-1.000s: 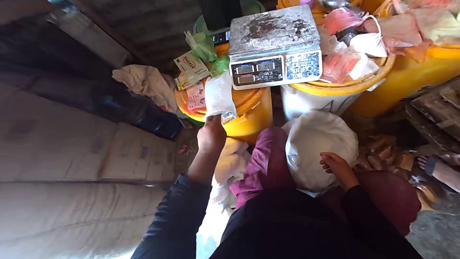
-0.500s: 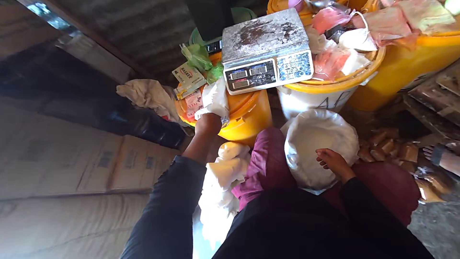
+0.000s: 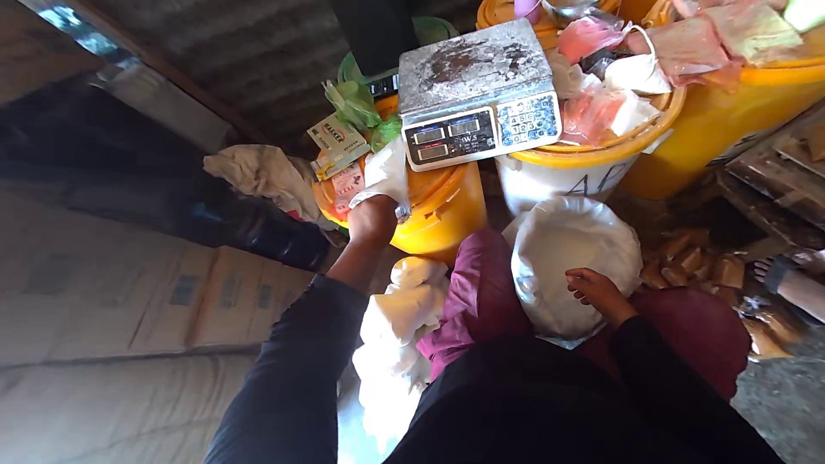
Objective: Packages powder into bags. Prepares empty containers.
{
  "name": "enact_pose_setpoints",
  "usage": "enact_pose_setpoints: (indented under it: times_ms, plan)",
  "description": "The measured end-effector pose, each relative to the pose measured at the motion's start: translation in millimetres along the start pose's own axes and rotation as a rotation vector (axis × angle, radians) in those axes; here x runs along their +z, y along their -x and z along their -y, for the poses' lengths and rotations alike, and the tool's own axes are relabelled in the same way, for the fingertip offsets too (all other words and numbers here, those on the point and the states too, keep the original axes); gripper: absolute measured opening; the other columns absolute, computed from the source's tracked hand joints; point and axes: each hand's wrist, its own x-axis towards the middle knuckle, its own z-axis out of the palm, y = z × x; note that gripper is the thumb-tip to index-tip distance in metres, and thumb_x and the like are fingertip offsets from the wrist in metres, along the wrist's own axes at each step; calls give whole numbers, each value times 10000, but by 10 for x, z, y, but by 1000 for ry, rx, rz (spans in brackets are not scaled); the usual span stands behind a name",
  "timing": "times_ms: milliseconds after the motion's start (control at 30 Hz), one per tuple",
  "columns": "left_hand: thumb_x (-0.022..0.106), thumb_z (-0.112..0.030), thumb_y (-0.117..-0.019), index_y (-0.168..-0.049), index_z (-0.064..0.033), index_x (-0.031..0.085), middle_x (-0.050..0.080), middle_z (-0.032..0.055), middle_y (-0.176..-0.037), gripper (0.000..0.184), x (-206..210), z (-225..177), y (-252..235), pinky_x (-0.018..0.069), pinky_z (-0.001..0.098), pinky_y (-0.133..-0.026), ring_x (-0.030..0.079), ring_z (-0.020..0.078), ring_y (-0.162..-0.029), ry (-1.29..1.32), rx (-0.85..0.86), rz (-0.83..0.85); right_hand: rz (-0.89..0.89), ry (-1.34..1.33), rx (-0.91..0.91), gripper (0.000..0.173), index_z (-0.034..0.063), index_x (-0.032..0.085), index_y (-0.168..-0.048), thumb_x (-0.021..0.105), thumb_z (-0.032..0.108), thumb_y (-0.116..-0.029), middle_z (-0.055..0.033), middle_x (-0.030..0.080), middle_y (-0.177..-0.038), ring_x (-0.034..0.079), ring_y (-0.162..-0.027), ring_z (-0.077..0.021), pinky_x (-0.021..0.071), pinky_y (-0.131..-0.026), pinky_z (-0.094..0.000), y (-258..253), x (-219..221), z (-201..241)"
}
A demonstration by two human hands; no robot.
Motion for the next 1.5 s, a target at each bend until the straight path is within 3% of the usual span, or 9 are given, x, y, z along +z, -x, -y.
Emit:
enact_pose_setpoints:
  times_ms: [267, 433, 533, 633, 667, 767, 867, 1100, 1500]
  plan:
    - [629, -50, -974, -1082, 49, 686, 666, 307, -1182, 157, -277, 174, -216, 469, 743, -849, 629, 544, -1118, 84, 150, -226, -9, 4, -10, 348, 32, 582, -1358, 561, 220, -1066, -184, 659, -1171, 646, -956, -253, 527, -819, -417, 1, 6, 24]
    - [571, -81, -1029, -1083, 62, 701, 667, 322, -1160, 200, -458, 189, -295, 430, 760, -933, 609, 557, -1135, 76, 232, -77, 122, 63, -73, 429, 34, 524, -1429, 554, 262, -1066, -215, 615, -1317, 636, -1119, -307, 517, -937, -467, 54, 33, 83]
    - [568, -55, -1028, -1077, 55, 707, 675, 329, -1114, 185, -452, 129, -309, 419, 761, -935, 613, 563, -1107, 40, 240, 16, 292, 334, -262, 826, 74, 381, -1566, 771, 379, -903, -273, 500, -1462, 510, -1320, -423, 428, -1078, -585, 30, 244, -18]
    - [670, -83, -972, -1108, 51, 705, 653, 353, -1159, 194, -401, 50, -260, 406, 792, -933, 582, 590, -1147, 32, 160, 44, 339, 708, -147, 1264, 180, 80, -1658, 892, 491, -740, -297, 430, -1517, 382, -1403, -528, 308, -1086, -742, 158, 501, 21]
    - [692, -91, -957, -1095, 60, 702, 645, 362, -1166, 204, -373, 31, -238, 404, 795, -931, 573, 597, -1155, 39, 138, 36, 334, 771, -108, 1225, 171, 83, -1656, 881, 451, -769, -302, 467, -1488, 414, -1383, -529, 310, -1084, -741, 196, 524, 39]
    - [696, -90, -947, -1082, 87, 680, 628, 378, -1178, 223, -294, -13, -145, 396, 794, -948, 562, 595, -1173, 76, 114, 7, 330, 840, -131, 779, 42, 383, -1533, 764, 306, -908, -297, 594, -1340, 559, -1272, -474, 414, -1045, -681, 252, 456, 21]
    - [676, -90, -958, -1120, 80, 678, 628, 369, -1201, 235, -283, -33, -66, 393, 791, -959, 562, 586, -1184, 113, 117, 18, 302, 799, -146, 565, -3, 512, -1410, 712, 235, -938, -290, 619, -1282, 583, -1236, -451, 433, -1025, -654, 425, 414, 79]
    - [655, -118, -981, -1143, 58, 682, 627, 358, -1221, 241, -310, 46, -13, 395, 781, -971, 565, 569, -1197, 136, 129, 26, 308, 932, -232, 419, -53, 564, -1340, 583, 224, -1026, -315, 628, -1266, 578, -1235, -486, 398, -1039, -668, 827, 606, 103]
    - [663, -52, -959, -1127, 74, 661, 630, 333, -1204, 210, -258, 212, 48, 439, 742, -945, 608, 549, -1108, 258, 137, -31, 212, 983, -69, 424, -48, 550, -1351, 571, 218, -1021, -312, 644, -1222, 595, -1206, -479, 392, -1045, -655, 908, 300, 215]
